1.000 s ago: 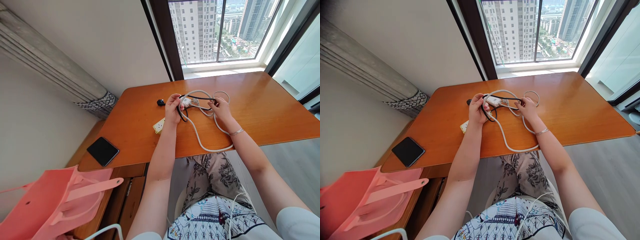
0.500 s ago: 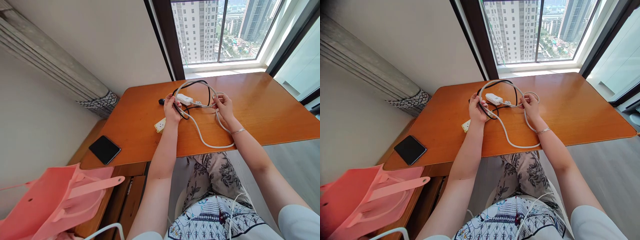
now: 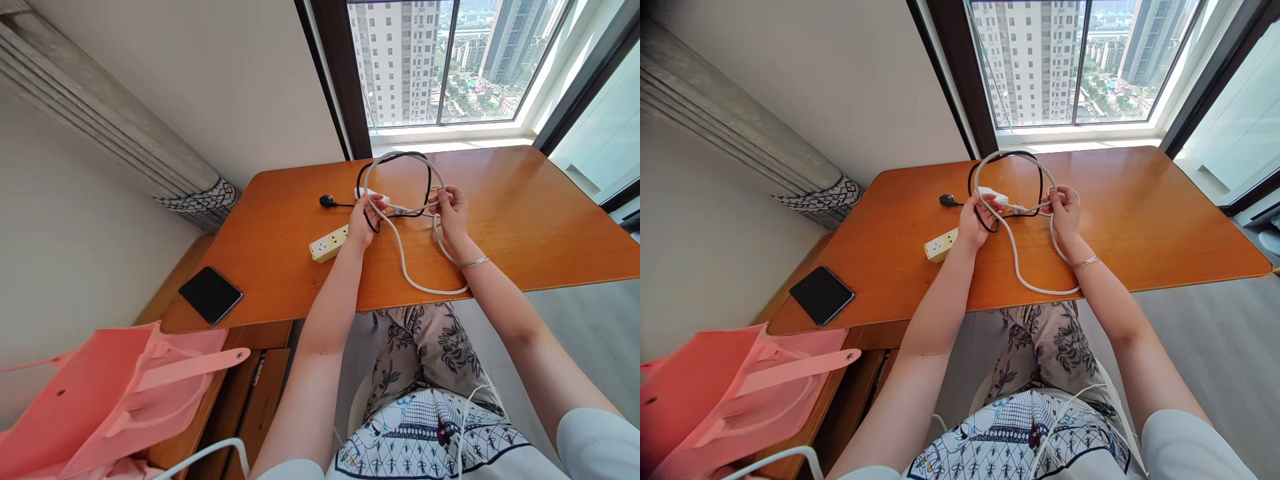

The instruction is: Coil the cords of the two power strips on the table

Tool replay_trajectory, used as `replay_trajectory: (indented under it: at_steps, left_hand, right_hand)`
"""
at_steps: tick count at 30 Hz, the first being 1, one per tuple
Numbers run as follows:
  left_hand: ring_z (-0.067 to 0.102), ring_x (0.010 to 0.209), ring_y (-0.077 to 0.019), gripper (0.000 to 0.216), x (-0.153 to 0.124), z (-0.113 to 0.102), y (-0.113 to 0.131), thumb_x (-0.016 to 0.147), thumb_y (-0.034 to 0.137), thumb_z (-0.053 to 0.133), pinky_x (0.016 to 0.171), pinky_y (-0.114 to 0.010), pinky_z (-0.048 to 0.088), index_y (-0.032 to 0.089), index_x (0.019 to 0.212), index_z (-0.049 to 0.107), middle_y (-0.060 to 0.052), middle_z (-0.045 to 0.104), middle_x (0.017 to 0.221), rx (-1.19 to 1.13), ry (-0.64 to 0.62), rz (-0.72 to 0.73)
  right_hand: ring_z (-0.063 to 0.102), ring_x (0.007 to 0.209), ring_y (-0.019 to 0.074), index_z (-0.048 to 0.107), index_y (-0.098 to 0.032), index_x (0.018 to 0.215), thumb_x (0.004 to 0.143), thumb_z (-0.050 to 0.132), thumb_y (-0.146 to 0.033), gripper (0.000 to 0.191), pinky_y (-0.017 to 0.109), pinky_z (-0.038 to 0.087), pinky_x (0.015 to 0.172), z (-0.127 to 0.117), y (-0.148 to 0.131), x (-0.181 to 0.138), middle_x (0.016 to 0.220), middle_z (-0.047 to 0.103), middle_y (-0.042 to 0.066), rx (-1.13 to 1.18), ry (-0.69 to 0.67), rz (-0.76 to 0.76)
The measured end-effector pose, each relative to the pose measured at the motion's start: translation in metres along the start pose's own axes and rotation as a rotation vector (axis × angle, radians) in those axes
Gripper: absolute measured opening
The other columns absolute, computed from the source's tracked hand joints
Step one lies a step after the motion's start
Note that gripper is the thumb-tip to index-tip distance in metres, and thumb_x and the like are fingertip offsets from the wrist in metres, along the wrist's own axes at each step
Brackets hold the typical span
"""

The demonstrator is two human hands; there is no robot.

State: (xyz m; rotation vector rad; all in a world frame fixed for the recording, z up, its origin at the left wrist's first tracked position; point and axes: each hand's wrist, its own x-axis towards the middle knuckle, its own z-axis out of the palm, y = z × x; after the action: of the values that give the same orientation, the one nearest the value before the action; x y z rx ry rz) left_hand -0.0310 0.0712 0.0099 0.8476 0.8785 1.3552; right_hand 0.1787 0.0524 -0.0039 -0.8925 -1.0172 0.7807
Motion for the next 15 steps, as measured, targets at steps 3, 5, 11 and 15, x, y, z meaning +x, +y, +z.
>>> replay_trajectory:
  at_steps: [3,5,11,15]
  left_hand:
    - [0.071,0.096,-0.0146,0.023,0.0,0.002,-0.009,0.081,0.04,0.075,0.078,-0.021,0.05,0.019,0.084,0.064,-0.002,0.073,0.088,0.041,0.033,-0.053]
    - [0.07,0.091,-0.0128,0.022,0.0,0.001,-0.013,0.076,0.033,0.078,0.075,-0.02,0.048,0.019,0.081,0.063,-0.001,0.071,0.087,0.035,0.044,-0.101]
    - [0.07,0.088,-0.0124,0.017,0.001,0.001,-0.016,0.074,0.024,0.074,0.078,-0.021,0.049,0.019,0.074,0.058,0.0,0.071,0.085,-0.082,-0.024,-0.179]
    - [0.071,0.104,-0.016,0.012,0.004,0.001,-0.018,0.076,0.021,0.067,0.081,-0.023,0.051,0.019,0.073,0.055,-0.002,0.074,0.097,-0.148,-0.012,-0.161]
  right_hand:
    - [0.063,0.057,0.0088,0.056,-0.025,0.09,0.077,0.077,-0.066,0.048,0.022,0.055,0.059,0.002,-0.001,-0.002,0.074,0.069,-0.005,0.047,0.019,0.022]
    - [0.063,0.057,0.0081,0.056,-0.025,0.089,0.076,0.079,-0.064,0.047,0.021,0.055,0.059,0.004,-0.001,-0.003,0.074,0.069,-0.005,0.093,0.027,0.057]
    - [0.062,0.056,0.0053,0.056,-0.025,0.084,0.073,0.085,-0.055,0.043,0.016,0.053,0.056,0.006,-0.003,-0.003,0.071,0.068,-0.007,0.322,-0.012,0.183]
    - [0.057,0.053,0.0042,0.059,-0.024,0.082,0.076,0.086,-0.05,0.038,0.014,0.05,0.051,0.004,-0.01,-0.001,0.066,0.063,-0.008,0.354,-0.058,0.268]
